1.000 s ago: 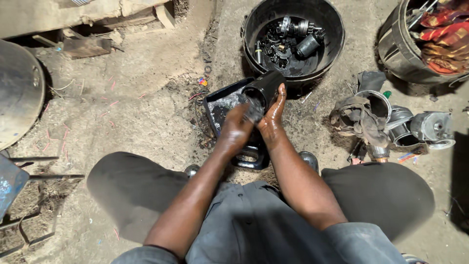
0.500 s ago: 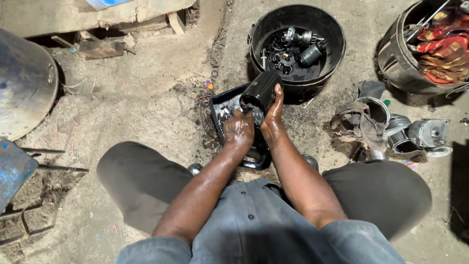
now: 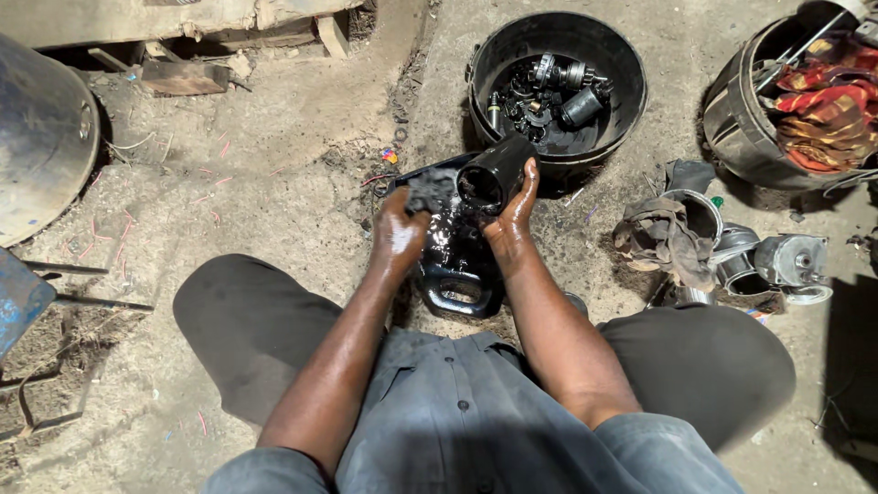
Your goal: The person sits on the floor and scrubs a cylindrical metal part with both hands in a black plastic tray filled with dark liquid. The person repeatedly dips the part into the liquid and scrubs the exterior and interior surfaces before placing it into a bucket.
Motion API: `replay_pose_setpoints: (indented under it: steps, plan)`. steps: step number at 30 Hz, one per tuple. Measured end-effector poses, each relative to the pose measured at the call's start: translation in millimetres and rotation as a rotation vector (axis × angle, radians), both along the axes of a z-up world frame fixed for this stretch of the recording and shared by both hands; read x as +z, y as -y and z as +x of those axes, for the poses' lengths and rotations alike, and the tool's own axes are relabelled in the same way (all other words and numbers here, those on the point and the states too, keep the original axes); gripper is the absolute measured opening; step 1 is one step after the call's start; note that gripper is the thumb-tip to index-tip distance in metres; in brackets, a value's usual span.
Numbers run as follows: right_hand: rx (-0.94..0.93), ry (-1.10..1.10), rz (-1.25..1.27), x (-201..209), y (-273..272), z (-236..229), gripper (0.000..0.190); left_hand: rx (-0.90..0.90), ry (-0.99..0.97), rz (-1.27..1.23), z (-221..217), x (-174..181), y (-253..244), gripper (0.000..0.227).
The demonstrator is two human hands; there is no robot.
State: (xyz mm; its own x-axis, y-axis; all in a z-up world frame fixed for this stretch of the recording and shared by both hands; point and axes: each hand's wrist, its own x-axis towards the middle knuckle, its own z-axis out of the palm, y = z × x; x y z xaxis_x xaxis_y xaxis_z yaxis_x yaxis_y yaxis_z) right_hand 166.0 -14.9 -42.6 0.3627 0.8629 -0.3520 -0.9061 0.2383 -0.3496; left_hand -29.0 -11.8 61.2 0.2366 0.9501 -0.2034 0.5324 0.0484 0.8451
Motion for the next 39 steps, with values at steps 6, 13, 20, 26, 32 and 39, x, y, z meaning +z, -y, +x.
replay_pose_setpoints:
  steps: [6,13,20,26,32,39]
  plan:
    - [-0.026,-0.006,0.049,-5,-3,1,0.074,-0.352,-0.104,0.294,22,-37,-6,0.048]
    - [0.0,0.003,0.023,-18,-5,0,0.072,-0.368,-0.282,0.471,55,-89,0,0.049]
    - [-0.029,-0.003,0.046,-21,-5,-1,0.072,-0.655,-0.579,0.514,46,-57,-15,0.037]
    - [-0.07,0.018,0.063,-18,-5,9,0.069,-0.357,-0.226,0.796,33,-36,2,0.032]
    - [-0.041,0.045,0.018,-14,3,2,0.067,-0.216,-0.106,0.001,82,-26,7,0.04]
    - [0.017,0.009,0.068,-16,6,-8,0.061,0.212,0.306,0.023,100,-48,31,0.039]
